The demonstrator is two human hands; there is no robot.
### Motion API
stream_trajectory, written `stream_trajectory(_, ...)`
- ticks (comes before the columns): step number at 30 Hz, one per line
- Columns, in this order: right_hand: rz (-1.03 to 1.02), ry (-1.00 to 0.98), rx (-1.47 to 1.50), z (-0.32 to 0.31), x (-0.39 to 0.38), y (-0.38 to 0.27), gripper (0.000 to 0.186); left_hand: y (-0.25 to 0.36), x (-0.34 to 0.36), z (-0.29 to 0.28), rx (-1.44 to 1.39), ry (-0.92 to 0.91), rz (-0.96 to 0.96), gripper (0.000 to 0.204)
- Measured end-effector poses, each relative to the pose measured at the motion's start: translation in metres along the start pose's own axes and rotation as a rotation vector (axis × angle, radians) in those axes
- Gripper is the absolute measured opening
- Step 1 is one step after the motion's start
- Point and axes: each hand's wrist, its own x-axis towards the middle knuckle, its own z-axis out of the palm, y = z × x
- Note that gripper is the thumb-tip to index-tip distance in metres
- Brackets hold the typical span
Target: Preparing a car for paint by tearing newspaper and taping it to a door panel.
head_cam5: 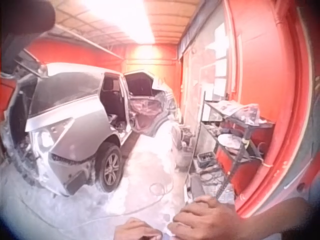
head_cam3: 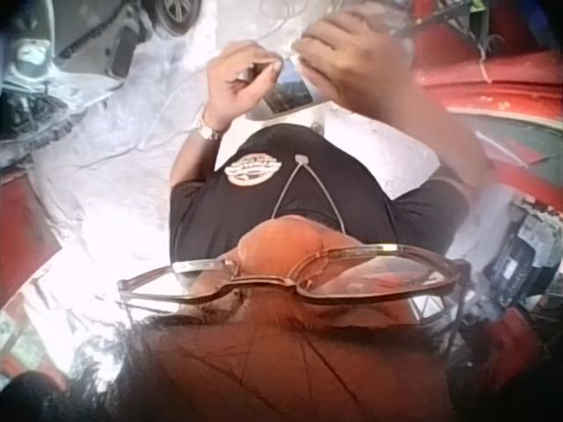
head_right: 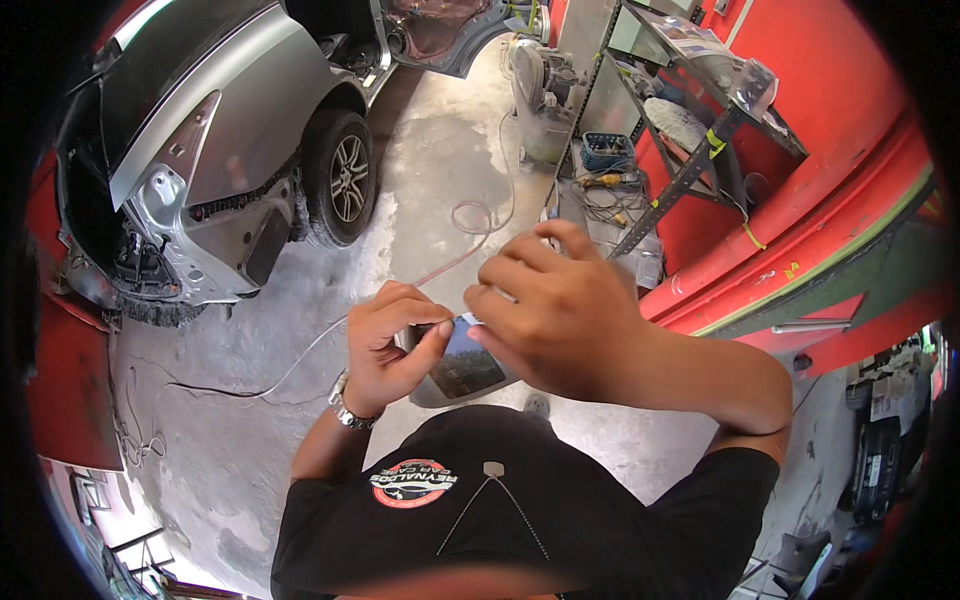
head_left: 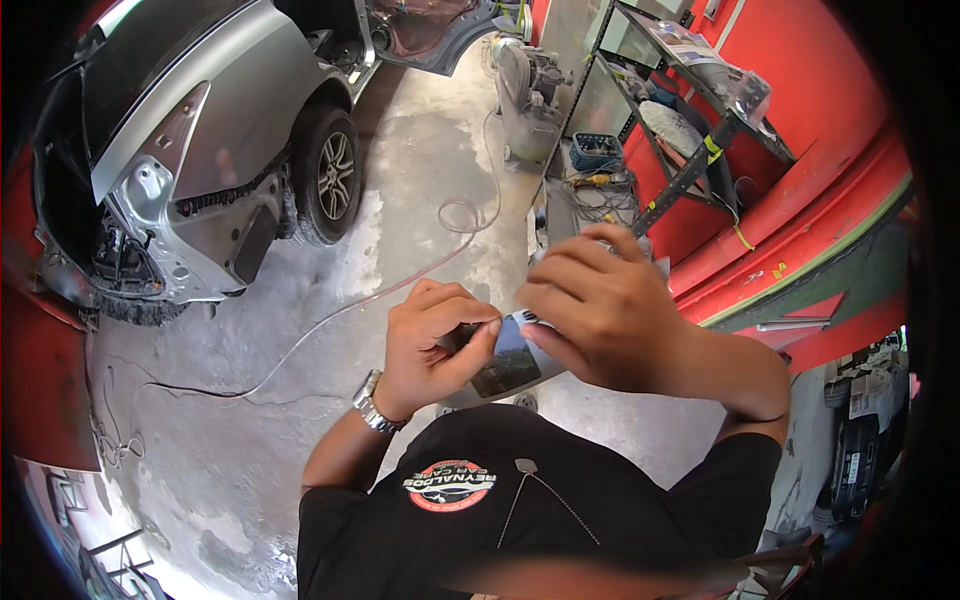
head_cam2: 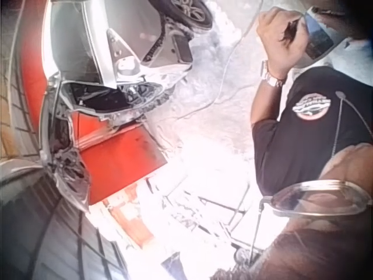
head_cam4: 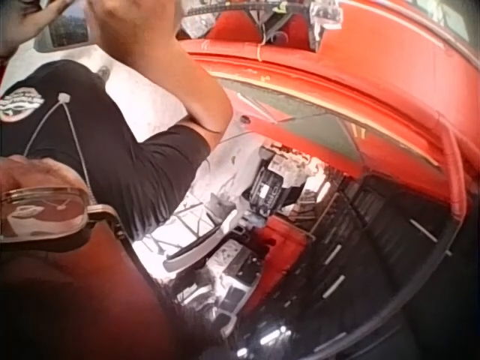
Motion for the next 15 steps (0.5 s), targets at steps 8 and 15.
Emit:
stream_trajectory(8, -0.122, -0.069, 0.017, 0.010, 0.013, 0.005, 0.011, 0.002, -0.004, 0.011, -0.017, 0.047, -0.054, 0.006)
stream_trajectory(15, -0.180, -0.180, -0.028, 0.000, 0.020, 0.006, 0.010, 0.001, -0.008, 0.013, -0.085, 0.062, -0.071, 0.007)
